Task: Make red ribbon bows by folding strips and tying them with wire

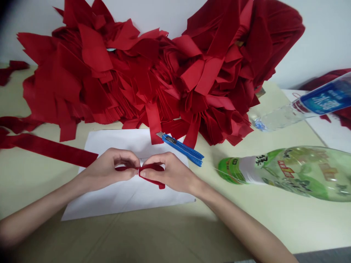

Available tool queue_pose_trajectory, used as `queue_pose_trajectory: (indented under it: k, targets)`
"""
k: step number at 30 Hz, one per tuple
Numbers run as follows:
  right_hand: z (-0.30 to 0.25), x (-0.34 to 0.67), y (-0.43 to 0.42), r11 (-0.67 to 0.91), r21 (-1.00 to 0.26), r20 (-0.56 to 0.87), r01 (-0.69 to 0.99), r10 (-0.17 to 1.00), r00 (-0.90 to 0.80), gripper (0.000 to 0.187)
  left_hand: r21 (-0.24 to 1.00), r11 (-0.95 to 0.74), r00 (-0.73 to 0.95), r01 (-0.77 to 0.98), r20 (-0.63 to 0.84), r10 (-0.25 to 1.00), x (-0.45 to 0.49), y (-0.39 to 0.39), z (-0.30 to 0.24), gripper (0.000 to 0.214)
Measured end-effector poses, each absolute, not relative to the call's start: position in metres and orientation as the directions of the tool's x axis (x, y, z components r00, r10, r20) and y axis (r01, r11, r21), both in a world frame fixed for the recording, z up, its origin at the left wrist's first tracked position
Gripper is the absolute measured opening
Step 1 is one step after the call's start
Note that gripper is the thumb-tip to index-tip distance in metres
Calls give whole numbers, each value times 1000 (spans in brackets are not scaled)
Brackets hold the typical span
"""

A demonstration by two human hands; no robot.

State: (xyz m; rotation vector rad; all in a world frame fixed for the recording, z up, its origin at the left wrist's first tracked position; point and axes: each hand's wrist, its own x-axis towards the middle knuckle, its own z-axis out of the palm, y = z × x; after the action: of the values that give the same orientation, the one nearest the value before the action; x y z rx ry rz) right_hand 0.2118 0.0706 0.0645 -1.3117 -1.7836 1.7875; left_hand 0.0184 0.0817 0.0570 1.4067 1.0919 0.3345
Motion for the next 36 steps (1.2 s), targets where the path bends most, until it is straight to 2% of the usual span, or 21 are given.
queue_pose_trajectory:
  k: [14,16,19,22,27,31,36]
  targets:
    - [63,210,68,-165,-889,-389,427,765,-513,20,890,185,519,417,-401,755,17,81,58,6]
    - [62,211,69,-154,-886,-383,438,775,-502,19,892,174,568,417,-405,716,12,86,58,11]
    - [61,216,73,-111,-881,-357,459,793,-493,18,874,135,672,467,-450,588,-1,99,59,21]
    - [62,223,78,-40,-863,-336,504,790,-513,20,831,103,708,546,-523,475,-16,110,59,22]
    - [66,241,84,-21,-810,-430,586,701,-569,30,805,207,636,556,-572,517,-27,112,55,23]
    - [65,253,86,-128,-808,-473,575,723,-504,27,802,331,558,497,-588,586,-30,108,54,19]
    - [54,257,82,-405,-830,-530,382,787,-316,31,777,473,453,414,-627,633,-39,98,53,17]
